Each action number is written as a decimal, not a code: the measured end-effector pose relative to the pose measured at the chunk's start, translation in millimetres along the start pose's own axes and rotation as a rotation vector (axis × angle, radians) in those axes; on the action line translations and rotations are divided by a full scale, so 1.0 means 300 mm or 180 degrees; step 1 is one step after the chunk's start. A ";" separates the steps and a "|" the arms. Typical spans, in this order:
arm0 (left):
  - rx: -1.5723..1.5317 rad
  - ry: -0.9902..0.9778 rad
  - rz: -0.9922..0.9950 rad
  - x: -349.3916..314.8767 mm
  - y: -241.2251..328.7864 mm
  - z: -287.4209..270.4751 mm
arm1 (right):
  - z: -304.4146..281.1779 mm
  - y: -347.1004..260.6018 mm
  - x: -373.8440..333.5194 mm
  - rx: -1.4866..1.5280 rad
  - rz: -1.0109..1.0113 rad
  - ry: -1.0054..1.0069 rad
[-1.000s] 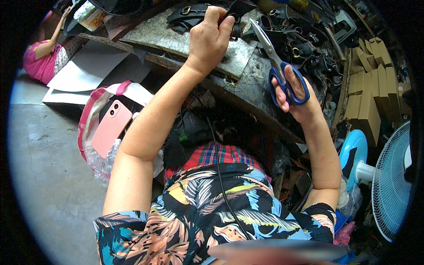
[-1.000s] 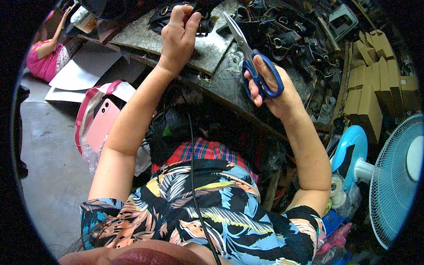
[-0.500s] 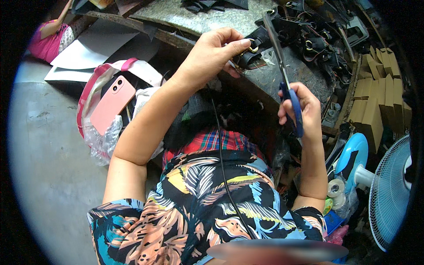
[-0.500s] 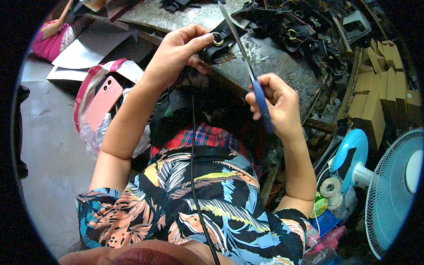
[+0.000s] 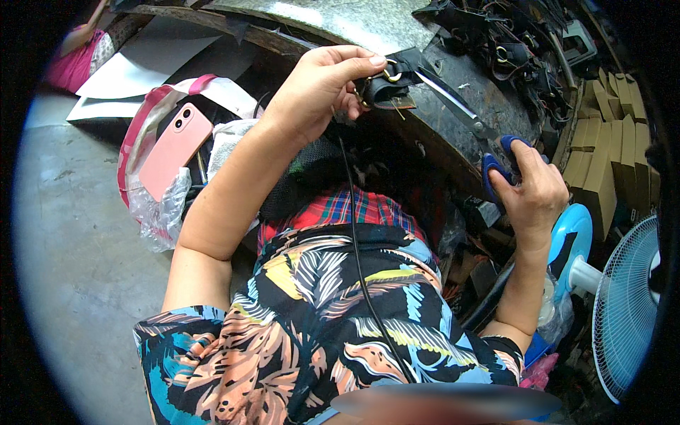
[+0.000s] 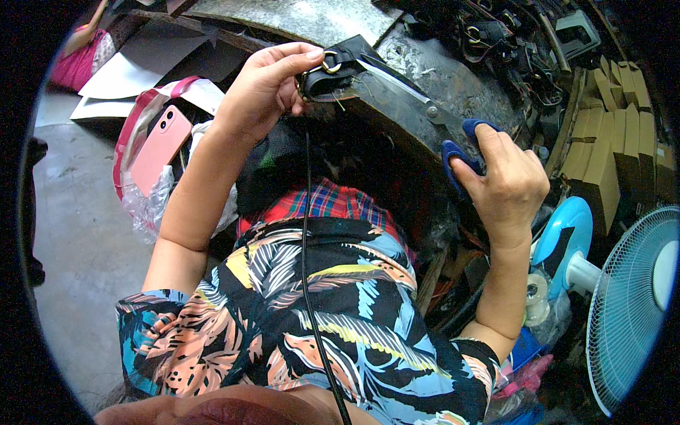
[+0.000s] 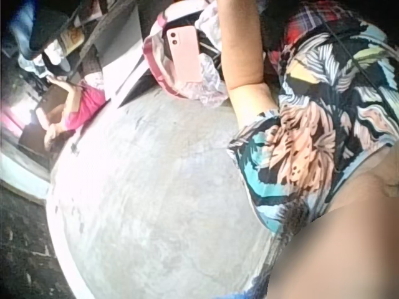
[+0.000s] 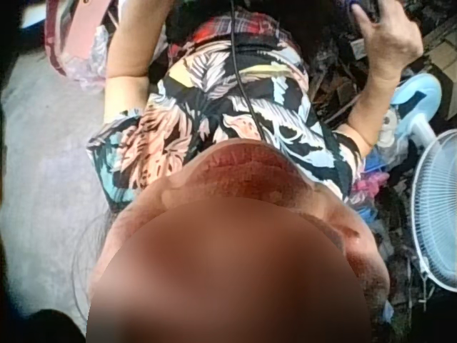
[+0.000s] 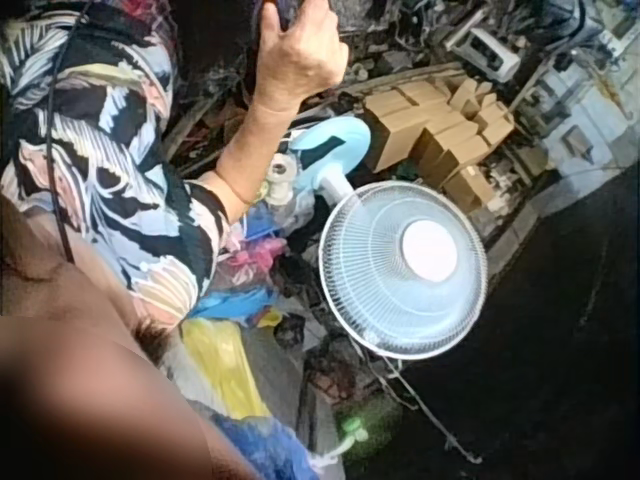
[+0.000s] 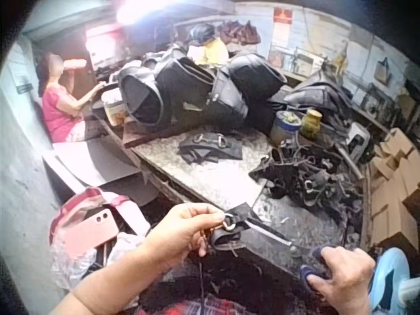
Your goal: The person uses scissors to trim the edges of several black leather straps with metal buckles on a cluttered workbench. They repeatedly pick up each strap, cut along its edges, and place it back on the table.
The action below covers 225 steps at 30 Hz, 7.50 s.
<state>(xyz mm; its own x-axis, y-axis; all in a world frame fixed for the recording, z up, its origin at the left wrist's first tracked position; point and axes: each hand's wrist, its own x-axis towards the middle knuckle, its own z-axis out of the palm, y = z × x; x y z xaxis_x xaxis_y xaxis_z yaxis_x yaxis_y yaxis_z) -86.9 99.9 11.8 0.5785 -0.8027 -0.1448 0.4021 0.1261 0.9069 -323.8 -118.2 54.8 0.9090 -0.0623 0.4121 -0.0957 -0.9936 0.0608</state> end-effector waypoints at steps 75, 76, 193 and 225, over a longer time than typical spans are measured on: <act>0.0313 -0.0188 0.0191 0.057 0.068 0.006 | 0.174 -0.001 0.248 0.3070 0.1200 0.0036; 0.0238 -0.0276 0.0235 0.059 0.070 0.003 | 0.153 0.002 0.231 0.3084 0.1156 -0.0010; 0.5277 -0.0544 0.3621 0.144 0.153 -0.038 | 0.057 0.007 0.186 0.0294 0.0564 -0.0299; 0.5658 -0.0413 0.3514 0.260 0.146 -0.002 | 0.057 0.029 0.244 -0.0053 0.0693 -0.0599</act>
<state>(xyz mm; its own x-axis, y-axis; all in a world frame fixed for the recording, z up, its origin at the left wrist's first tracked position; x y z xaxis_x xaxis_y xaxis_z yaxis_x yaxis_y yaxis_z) -23.9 43.3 39.9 -0.0281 -0.8383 0.5446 -0.9943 -0.0326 -0.1015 -251.2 -133.1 69.9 0.9255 -0.2920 0.2411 -0.3020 -0.9533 0.0048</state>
